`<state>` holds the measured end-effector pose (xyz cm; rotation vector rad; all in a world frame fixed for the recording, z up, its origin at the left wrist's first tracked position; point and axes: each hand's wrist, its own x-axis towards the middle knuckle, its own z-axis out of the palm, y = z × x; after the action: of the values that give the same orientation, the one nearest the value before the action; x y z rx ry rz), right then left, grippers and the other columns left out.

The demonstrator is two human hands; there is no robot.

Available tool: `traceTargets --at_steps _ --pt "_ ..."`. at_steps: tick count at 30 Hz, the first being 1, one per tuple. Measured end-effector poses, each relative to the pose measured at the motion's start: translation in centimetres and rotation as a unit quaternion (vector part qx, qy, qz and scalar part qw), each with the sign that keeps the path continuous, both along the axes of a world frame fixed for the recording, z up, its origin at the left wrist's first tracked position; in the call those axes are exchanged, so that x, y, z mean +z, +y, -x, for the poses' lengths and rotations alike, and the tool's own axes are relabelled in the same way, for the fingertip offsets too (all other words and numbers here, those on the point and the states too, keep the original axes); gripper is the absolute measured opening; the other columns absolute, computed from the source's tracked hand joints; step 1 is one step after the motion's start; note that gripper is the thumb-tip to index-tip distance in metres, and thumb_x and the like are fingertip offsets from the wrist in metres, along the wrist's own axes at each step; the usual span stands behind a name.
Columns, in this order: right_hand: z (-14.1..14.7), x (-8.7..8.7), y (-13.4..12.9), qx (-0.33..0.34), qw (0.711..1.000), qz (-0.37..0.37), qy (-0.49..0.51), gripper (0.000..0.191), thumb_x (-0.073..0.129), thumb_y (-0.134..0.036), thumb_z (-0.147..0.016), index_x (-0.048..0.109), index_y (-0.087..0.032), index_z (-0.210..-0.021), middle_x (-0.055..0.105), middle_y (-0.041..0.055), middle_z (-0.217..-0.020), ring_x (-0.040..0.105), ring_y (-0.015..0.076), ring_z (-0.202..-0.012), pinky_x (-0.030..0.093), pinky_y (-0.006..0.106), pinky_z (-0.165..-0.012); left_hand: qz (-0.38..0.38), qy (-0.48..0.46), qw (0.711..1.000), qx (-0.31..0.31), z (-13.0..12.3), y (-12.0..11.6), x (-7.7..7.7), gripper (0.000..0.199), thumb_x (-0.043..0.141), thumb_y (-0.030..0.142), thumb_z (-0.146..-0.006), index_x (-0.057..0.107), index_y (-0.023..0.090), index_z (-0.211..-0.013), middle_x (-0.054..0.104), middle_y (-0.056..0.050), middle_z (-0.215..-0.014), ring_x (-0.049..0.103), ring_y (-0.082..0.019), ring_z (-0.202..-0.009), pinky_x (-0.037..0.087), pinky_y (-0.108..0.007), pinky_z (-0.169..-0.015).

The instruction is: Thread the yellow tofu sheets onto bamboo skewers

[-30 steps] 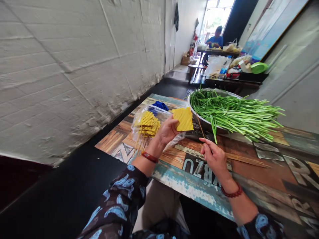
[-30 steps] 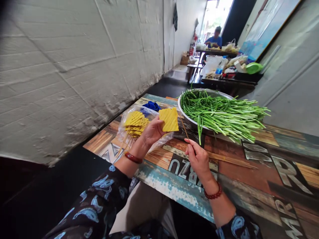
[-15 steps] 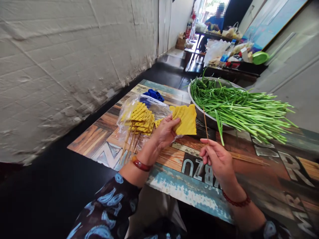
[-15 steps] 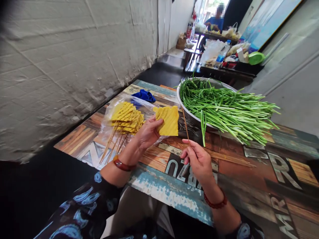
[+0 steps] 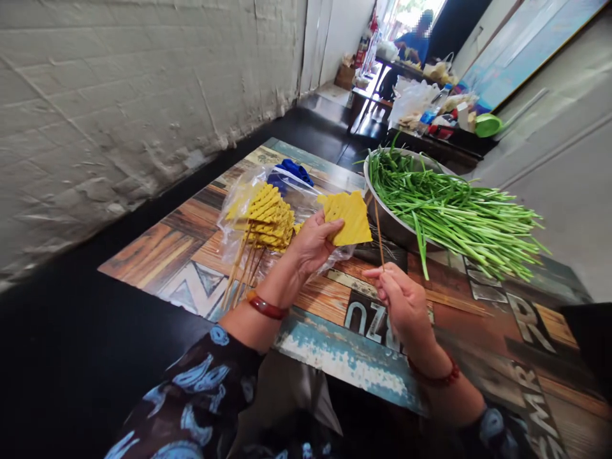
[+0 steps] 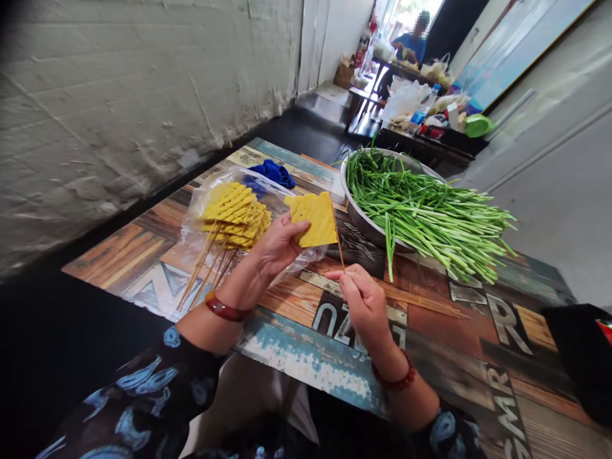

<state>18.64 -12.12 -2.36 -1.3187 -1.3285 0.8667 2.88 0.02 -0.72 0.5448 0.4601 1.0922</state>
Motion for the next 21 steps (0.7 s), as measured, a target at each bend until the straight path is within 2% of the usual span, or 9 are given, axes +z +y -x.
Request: traceTargets --at_steps 2,4,8,12,16,21 --pt "0.3 0.0 0.1 0.011 0.999 0.022 0.032 0.028 0.055 -0.035 -0.098 0.077 -0.018 -0.095 0.044 -0.0021 -0.068 0.039 0.0089 -0.056 0.030 0.023 -0.048 0.019 0.007 1.000 0.003 0.1 0.0 0.0 0.028 0.067 0.004 -0.072 0.064 0.012 -0.099 0.075 -0.009 -0.098 0.071 -0.024 -0.103 0.057 -0.038 -0.094" --pt "0.7 -0.4 0.0 0.024 0.996 0.048 0.077 0.027 0.054 -0.034 -0.098 0.075 -0.018 -0.103 0.041 -0.0042 -0.064 0.035 0.0085 -0.052 0.027 0.023 -0.046 0.031 0.015 0.999 0.002 0.1 -0.1 0.1 0.027 0.065 0.004 -0.075 0.064 0.013 -0.100 0.075 -0.009 -0.099 0.071 -0.023 -0.102 0.056 -0.039 -0.094" --pt "1.2 -1.1 -0.7 0.042 0.992 0.069 0.101 0.035 0.056 -0.030 -0.096 0.063 -0.022 -0.129 0.050 -0.0047 -0.068 0.036 0.0076 -0.048 0.029 0.022 -0.045 0.026 0.008 1.000 -0.003 0.1 -0.3 0.0 0.025 0.064 0.007 -0.078 0.064 0.014 -0.101 0.074 -0.008 -0.100 0.071 -0.021 -0.097 0.056 -0.038 -0.093" --pt "1.3 -0.9 -1.5 0.038 0.989 0.083 0.114 0.032 0.054 -0.030 -0.097 0.060 -0.022 -0.127 0.054 -0.0037 -0.069 0.036 0.0073 -0.044 0.028 0.021 -0.040 0.016 0.009 1.000 0.001 -0.1 -0.3 -0.7 0.025 0.068 0.010 -0.077 0.063 0.015 -0.101 0.074 -0.008 -0.100 0.070 -0.022 -0.099 0.055 -0.038 -0.093" --pt "1.1 -0.8 -1.8 0.043 0.989 0.097 0.102 0.034 0.051 -0.035 -0.099 0.059 -0.021 -0.129 0.048 -0.0047 -0.061 0.037 0.0097 -0.046 0.028 0.021 -0.039 -0.005 0.013 0.999 -0.034 -0.3 -0.1 -1.7 0.029 0.072 0.015 -0.075 0.062 0.015 -0.102 0.073 -0.009 -0.102 0.071 -0.023 -0.097 0.056 -0.037 -0.088" --pt "0.8 -1.7 -1.6 0.062 0.988 0.121 0.079 0.041 0.049 -0.041 -0.100 0.060 -0.017 -0.131 0.048 -0.0049 -0.059 0.038 0.0096 -0.044 0.030 0.021 -0.039 -0.002 0.030 0.999 -0.032 -0.4 -0.2 -1.6 0.030 0.071 0.015 -0.074 0.062 0.015 -0.103 0.073 -0.010 -0.103 0.071 -0.022 -0.092 0.056 -0.036 -0.085"
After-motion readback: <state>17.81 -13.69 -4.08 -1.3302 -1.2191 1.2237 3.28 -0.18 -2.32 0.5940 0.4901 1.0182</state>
